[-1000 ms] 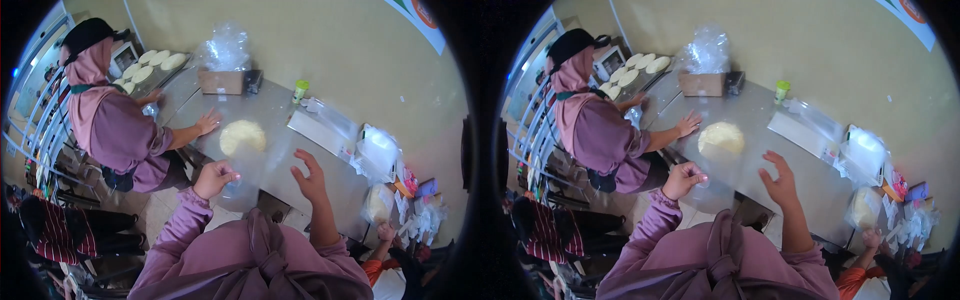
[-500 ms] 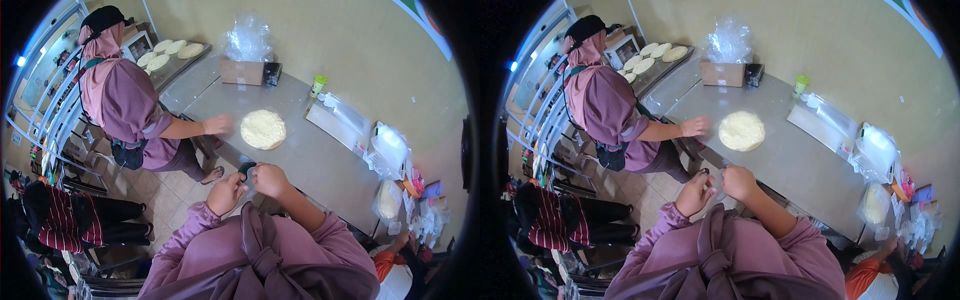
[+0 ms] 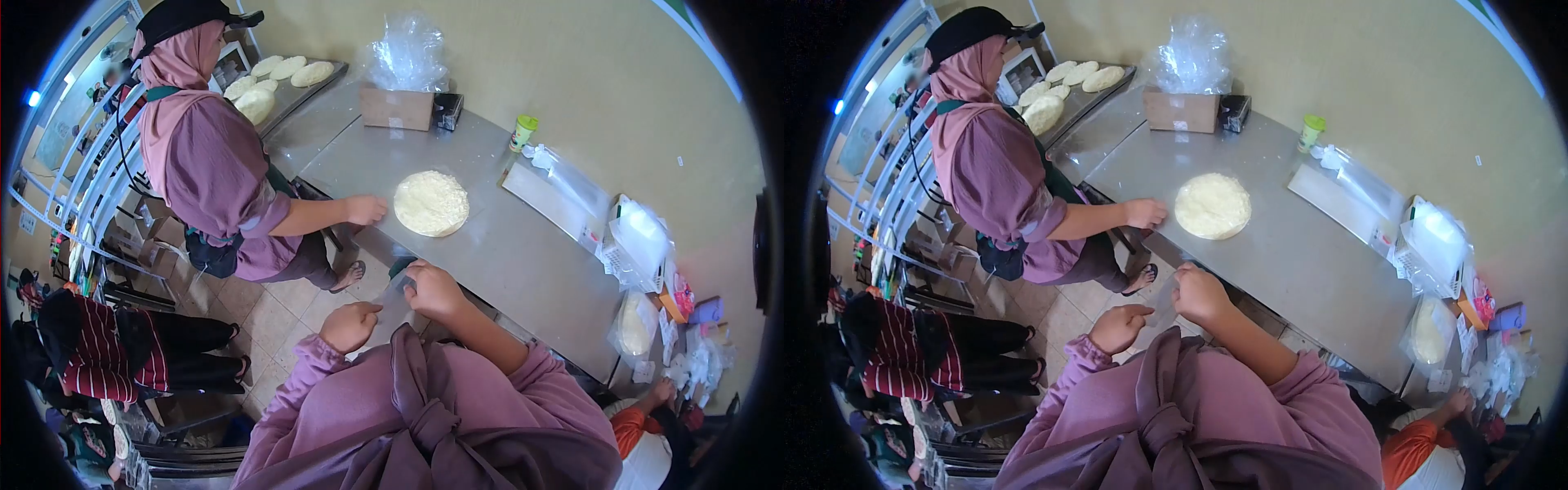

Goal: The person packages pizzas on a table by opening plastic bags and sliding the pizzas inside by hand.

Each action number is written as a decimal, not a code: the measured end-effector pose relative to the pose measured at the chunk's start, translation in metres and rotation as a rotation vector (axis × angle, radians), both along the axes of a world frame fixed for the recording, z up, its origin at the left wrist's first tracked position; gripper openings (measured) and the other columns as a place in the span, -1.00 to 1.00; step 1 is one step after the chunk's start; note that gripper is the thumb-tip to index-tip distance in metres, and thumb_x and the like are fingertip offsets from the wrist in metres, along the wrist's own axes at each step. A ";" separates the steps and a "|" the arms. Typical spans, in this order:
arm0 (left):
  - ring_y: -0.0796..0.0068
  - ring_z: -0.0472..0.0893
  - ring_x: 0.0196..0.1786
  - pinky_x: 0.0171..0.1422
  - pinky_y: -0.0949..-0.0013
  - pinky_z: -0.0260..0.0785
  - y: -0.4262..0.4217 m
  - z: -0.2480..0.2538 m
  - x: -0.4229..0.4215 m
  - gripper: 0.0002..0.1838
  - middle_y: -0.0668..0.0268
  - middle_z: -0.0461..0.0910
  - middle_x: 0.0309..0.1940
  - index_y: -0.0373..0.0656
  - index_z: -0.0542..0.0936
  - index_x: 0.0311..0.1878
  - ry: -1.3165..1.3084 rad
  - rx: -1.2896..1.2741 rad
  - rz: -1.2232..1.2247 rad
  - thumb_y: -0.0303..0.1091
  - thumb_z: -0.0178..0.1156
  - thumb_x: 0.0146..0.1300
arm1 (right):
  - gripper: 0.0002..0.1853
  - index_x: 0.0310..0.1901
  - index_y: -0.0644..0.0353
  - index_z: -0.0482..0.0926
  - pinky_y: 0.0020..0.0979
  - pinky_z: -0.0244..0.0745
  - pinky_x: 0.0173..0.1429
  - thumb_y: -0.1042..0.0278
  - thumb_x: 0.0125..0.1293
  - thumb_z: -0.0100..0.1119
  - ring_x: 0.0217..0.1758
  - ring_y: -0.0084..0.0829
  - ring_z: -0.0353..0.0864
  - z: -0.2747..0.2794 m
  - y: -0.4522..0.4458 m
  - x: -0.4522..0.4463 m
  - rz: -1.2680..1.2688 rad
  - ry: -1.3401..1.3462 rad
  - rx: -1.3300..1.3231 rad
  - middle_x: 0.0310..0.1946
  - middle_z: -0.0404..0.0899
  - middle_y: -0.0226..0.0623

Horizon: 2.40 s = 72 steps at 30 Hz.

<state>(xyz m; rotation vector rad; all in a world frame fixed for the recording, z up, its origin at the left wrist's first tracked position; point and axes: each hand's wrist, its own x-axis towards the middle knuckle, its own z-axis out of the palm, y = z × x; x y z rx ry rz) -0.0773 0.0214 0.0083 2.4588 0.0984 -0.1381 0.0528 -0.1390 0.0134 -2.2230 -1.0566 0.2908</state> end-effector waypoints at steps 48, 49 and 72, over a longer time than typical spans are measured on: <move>0.14 0.35 0.20 0.28 0.33 0.19 -0.038 -0.051 -0.045 -0.37 0.01 0.39 0.10 -0.29 0.37 0.12 0.073 -0.021 0.690 -0.69 -0.09 -0.18 | -0.52 0.04 0.13 0.38 -0.18 0.24 0.17 0.19 0.05 0.14 0.25 -0.27 0.27 -0.135 0.020 0.205 -0.745 1.724 0.751 0.11 0.37 -0.23; 0.15 0.35 0.20 0.27 0.33 0.20 -0.037 -0.051 -0.047 -0.37 0.02 0.39 0.10 -0.29 0.37 0.12 0.079 -0.042 0.688 -0.69 -0.08 -0.18 | -0.52 0.04 0.13 0.38 -0.18 0.24 0.17 0.19 0.05 0.14 0.25 -0.27 0.27 -0.134 0.026 0.207 -0.729 1.721 0.746 0.11 0.37 -0.23; 0.10 0.42 0.12 0.21 0.31 0.26 0.003 -0.056 -0.089 -0.38 -0.02 0.42 0.06 -0.30 0.38 0.12 -0.035 -0.060 0.623 -0.66 -0.07 -0.18 | -0.33 0.20 0.19 0.23 0.05 0.21 0.26 -0.02 0.10 0.05 0.25 -0.01 0.24 -0.107 -0.089 0.141 -0.027 1.416 1.515 0.19 0.25 -0.05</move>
